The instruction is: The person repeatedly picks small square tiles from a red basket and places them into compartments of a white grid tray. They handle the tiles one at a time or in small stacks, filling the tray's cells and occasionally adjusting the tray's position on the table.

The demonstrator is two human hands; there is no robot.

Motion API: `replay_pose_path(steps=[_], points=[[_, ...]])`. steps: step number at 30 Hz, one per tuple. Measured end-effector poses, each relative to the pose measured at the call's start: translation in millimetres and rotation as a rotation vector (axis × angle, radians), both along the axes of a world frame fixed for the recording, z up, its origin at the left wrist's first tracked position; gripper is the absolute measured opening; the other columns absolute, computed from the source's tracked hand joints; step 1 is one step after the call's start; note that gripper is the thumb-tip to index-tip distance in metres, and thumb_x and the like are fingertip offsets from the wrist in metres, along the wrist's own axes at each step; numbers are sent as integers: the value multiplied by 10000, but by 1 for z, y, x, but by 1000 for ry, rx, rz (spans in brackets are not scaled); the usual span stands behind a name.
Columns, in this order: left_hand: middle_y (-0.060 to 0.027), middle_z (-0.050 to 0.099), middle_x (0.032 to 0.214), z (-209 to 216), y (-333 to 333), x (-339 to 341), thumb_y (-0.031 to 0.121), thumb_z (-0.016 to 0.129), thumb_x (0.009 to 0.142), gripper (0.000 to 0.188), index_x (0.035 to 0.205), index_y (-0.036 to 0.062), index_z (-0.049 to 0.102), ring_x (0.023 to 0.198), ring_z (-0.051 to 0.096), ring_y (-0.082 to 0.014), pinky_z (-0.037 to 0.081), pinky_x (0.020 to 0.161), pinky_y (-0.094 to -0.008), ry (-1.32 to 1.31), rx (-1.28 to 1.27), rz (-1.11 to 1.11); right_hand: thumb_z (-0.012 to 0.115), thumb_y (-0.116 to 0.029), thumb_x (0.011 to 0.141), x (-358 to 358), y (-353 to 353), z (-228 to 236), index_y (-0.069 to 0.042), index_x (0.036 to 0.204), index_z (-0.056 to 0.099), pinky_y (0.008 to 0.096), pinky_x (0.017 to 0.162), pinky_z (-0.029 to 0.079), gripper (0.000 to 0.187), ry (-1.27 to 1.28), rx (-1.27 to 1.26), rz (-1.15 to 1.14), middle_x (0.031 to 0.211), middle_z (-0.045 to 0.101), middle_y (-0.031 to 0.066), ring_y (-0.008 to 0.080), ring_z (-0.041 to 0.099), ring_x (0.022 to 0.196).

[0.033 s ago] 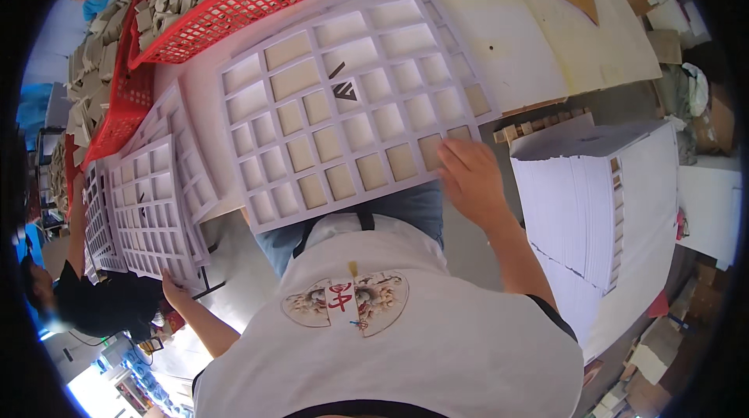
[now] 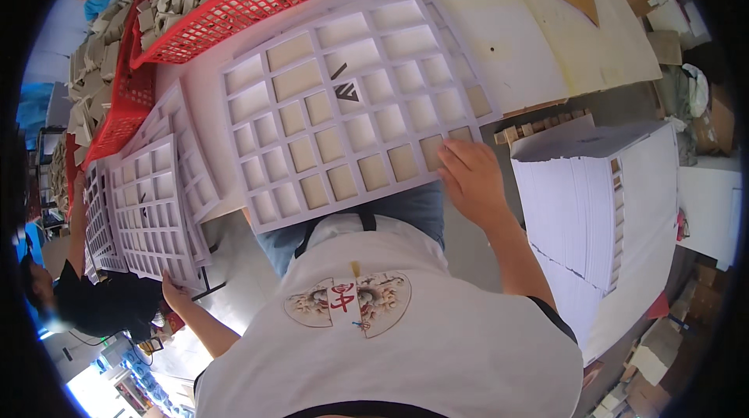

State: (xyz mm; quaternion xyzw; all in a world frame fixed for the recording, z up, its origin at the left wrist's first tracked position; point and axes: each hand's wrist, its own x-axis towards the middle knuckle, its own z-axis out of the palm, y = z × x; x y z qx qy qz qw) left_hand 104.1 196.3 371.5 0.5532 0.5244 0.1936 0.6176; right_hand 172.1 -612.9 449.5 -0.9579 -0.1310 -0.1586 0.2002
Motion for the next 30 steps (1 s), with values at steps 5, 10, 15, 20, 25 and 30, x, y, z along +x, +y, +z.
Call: replay_pose_path(steps=[5,10,15,20,25,30], points=[[-82,670,926,102,-151,22,327,619,946,288,1035,54,636,753,622,-163,430,549,-255,-390,-395,-215,749,-167,812,32,45,28,-38,1122,660,420,922,450,347,-136,129,-12,1117,636,130,310,599,999],[-27,491,675,97,-341,36,277,635,929,258,810,54,581,641,453,-153,341,603,-300,-463,-453,-583,624,-282,957,78,145,36,-15,1338,515,361,970,440,478,641,1225,268,1223,619,125,211,578,1127],[-46,612,900,100,-410,45,321,662,929,322,1088,42,653,790,539,-145,432,741,-297,-241,-478,-1091,588,-305,983,98,170,31,-12,1415,458,334,993,429,538,799,1649,280,1241,612,101,163,573,1125],[-28,572,957,151,-389,67,289,573,977,377,1218,1,599,866,499,-121,419,784,-266,-51,-362,-1710,602,-191,967,95,62,6,7,1478,377,321,1059,376,592,429,1464,227,1423,493,101,183,488,1270],[-40,555,1024,179,-361,121,68,574,862,396,1242,-37,527,921,535,-122,425,817,-259,-567,-605,-1216,632,-235,944,83,-46,24,18,1429,441,336,1033,398,580,501,986,-141,1355,530,137,231,517,1235],[-60,604,1027,142,-388,211,-51,544,845,335,1174,-7,591,933,583,-124,455,839,-247,-450,-55,-1160,657,-306,926,193,-44,50,25,1256,581,394,964,431,473,51,234,-159,1146,588,188,332,558,1098]])
